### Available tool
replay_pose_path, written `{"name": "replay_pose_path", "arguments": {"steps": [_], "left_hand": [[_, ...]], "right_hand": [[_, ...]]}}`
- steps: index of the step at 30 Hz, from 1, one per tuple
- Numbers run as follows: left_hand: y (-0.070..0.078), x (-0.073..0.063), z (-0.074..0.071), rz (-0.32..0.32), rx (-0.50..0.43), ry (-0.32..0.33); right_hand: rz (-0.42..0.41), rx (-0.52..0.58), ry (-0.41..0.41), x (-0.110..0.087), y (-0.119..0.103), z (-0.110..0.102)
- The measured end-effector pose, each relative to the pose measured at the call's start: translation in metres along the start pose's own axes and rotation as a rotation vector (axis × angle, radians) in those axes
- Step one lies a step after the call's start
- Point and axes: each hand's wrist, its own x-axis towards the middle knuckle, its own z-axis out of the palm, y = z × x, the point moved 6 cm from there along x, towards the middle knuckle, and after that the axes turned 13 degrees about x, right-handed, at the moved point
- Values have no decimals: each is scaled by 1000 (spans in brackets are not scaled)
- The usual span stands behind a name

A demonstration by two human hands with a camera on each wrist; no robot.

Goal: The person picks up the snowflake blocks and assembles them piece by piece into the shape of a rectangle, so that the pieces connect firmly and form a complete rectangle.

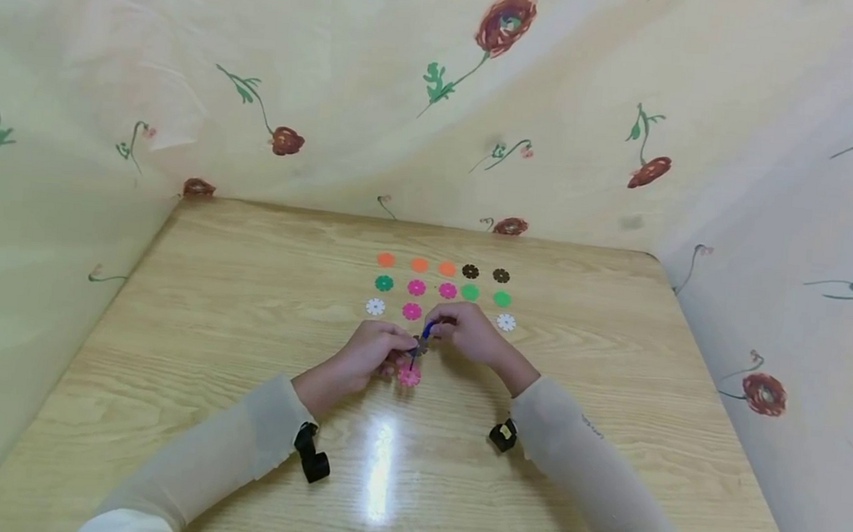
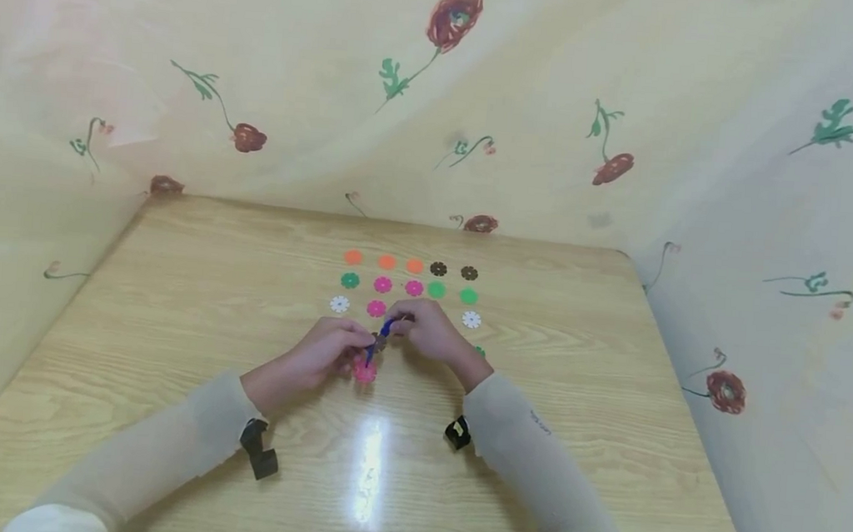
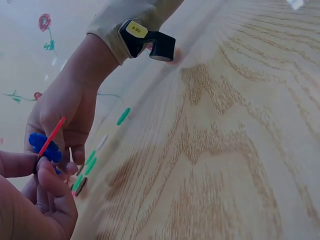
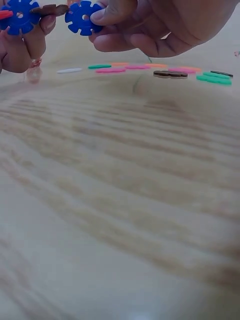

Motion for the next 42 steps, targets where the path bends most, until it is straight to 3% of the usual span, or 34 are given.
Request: {"name": "replay_pose_path", "arguments": {"steps": [6, 14, 25, 28, 31, 34, 39, 42], "left_hand": [[3, -3, 4, 6, -2, -13], [6, -4, 2, 0, 7, 28], [5, -7, 0, -15, 36, 65], [2, -6, 0, -20, 20, 72], [3, -6, -1, -22, 7, 69], [5, -6, -3, -13, 0, 69], [7, -9, -5, 2, 17, 61], [6, -11, -5, 5, 21, 55]], "right_hand": [[-103, -26, -34, -2, -10, 3], [-420, -192, -11, -2, -34, 9], [-417, -179, -4, -3, -32, 13], [-321, -186, -20, -3, -30, 12], [-128, -193, -26, -1, -23, 2], [37, -211, 37, -1, -15, -20], [159, -410, 192, -4, -1, -59], [253, -514, 192, -5, 11, -66]]}}
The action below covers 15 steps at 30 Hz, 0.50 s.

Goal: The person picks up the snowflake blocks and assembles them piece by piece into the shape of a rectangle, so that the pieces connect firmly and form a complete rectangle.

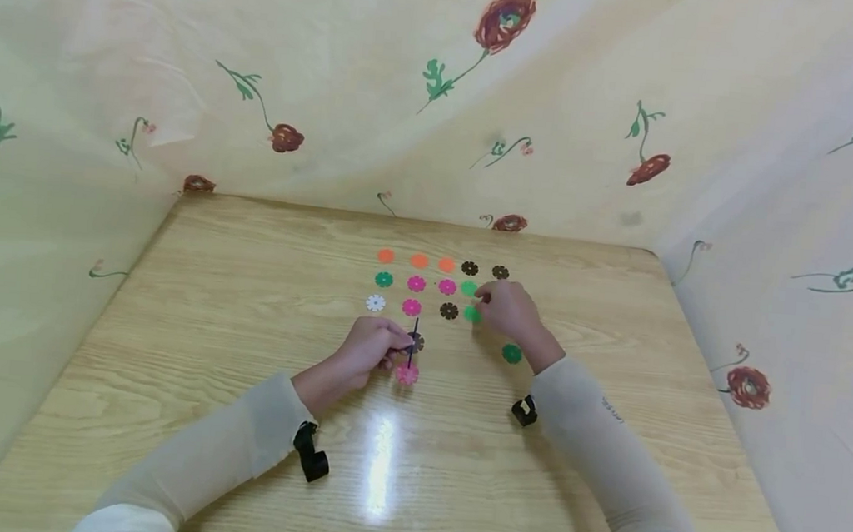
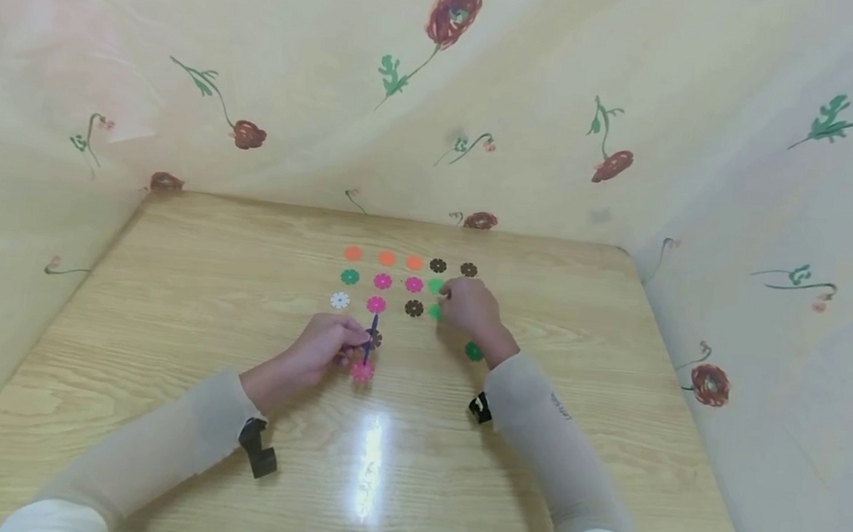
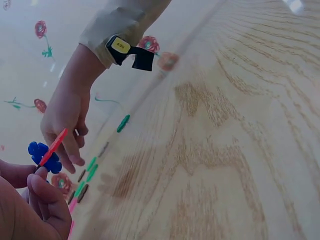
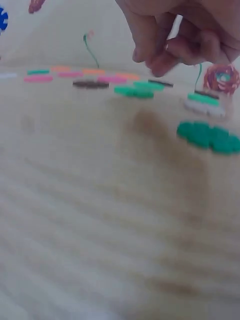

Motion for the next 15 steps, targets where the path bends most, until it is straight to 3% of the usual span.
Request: {"name": "replay_pose_path", "arguments": {"steps": [4, 8, 15], "left_hand": [[-2, 0, 2, 9, -7, -12], [-1, 0, 4, 14, -9, -22], [-2, 0, 3, 9, -4, -14]], "right_hand": [[80, -53, -56, 3, 10, 12], [114, -79, -42, 4, 14, 17], [161, 46, -37, -1, 17, 15]]}}
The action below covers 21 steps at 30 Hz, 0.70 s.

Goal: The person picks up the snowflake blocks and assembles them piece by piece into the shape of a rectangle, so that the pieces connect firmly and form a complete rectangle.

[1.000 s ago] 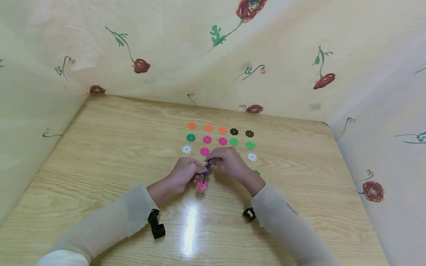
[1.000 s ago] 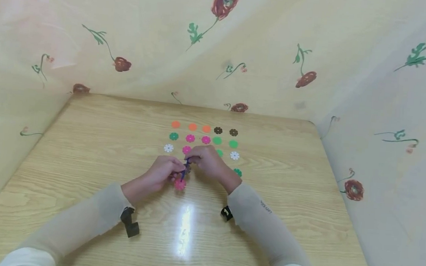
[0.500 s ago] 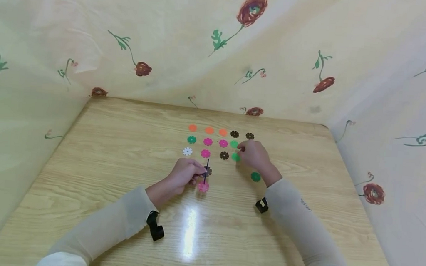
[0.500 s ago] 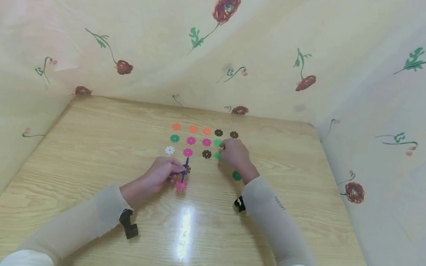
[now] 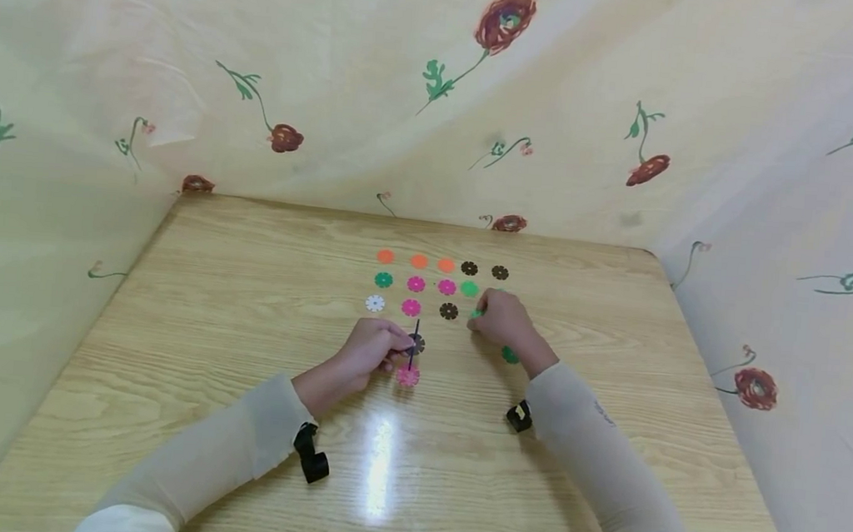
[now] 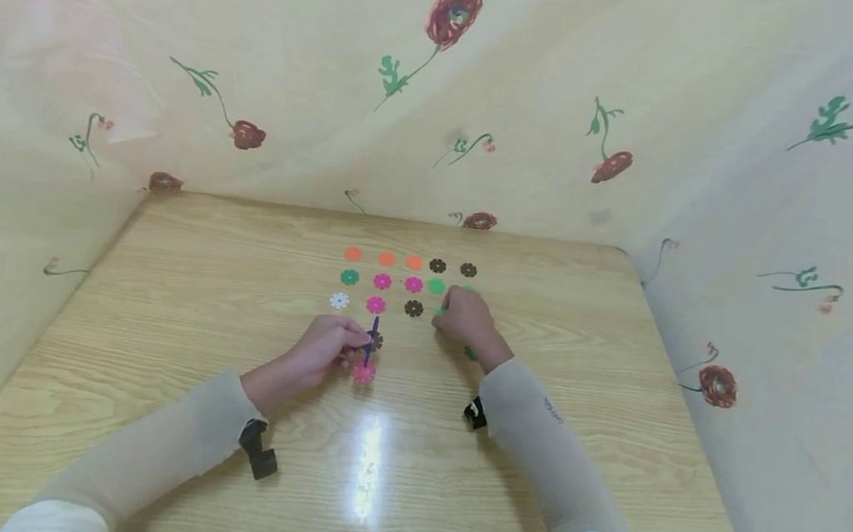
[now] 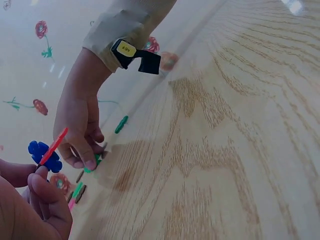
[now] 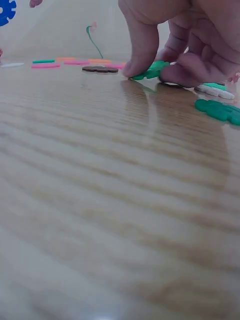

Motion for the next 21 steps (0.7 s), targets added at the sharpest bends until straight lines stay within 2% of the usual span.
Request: {"name": "replay_pose_path", "arguments": {"steps": [5, 8, 11, 13, 16, 21], "left_hand": [[0, -1, 2, 2, 8, -13], [0, -1, 2, -1, 12, -13], [-1, -1, 3, -6, 20, -12], [-2, -1, 3, -10, 23, -14], [-3, -1, 5, -16, 21, -23], [-3, -2, 7, -22, 25, -27]], "right_hand": [[-44, 131, 38, -5, -6, -2], [-68, 347, 19, -9, -15, 1], [-54, 598, -51, -13, -25, 10], [-33, 725, -97, -16, -32, 16], [-19, 806, -136, -20, -40, 24], [-37, 831, -140, -20, -46, 30]]}}
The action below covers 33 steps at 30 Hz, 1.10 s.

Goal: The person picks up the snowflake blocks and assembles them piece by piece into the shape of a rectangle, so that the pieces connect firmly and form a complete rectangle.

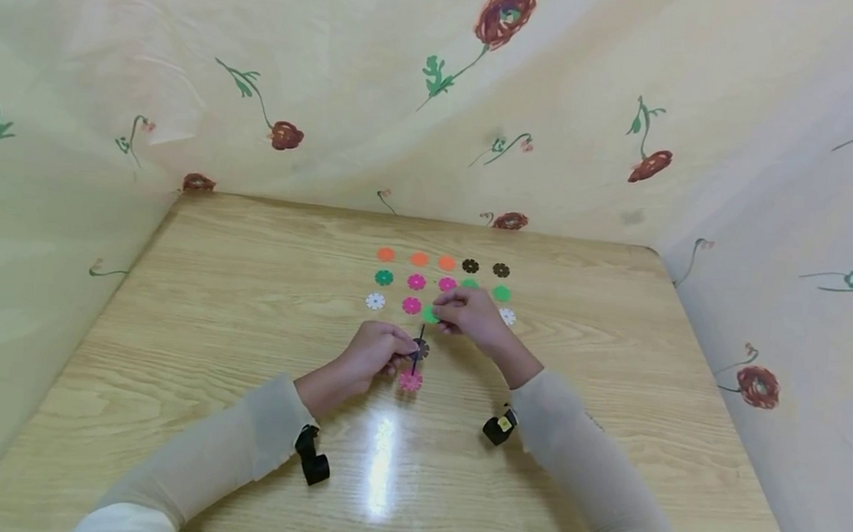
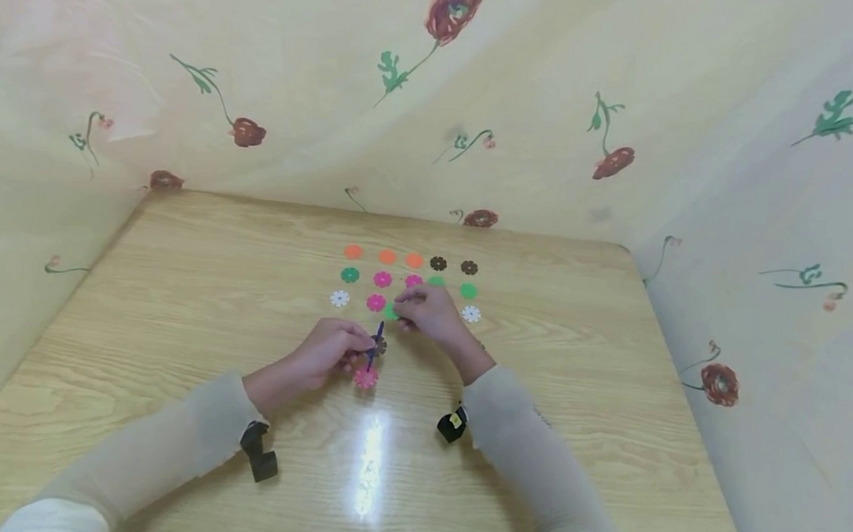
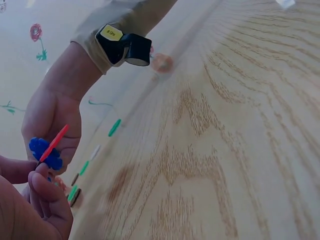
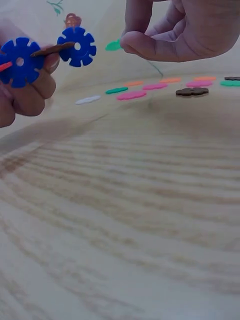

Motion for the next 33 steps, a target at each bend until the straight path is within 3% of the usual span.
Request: {"name": "replay_pose_path", "arguments": {"steps": [15, 33], "left_hand": [[0, 0, -1, -11, 8, 15], [-5, -1, -5, -12, 22, 97]], "right_hand": [[-1, 8, -69, -2, 3, 9], [-70, 1, -57, -3, 2, 14]]}}
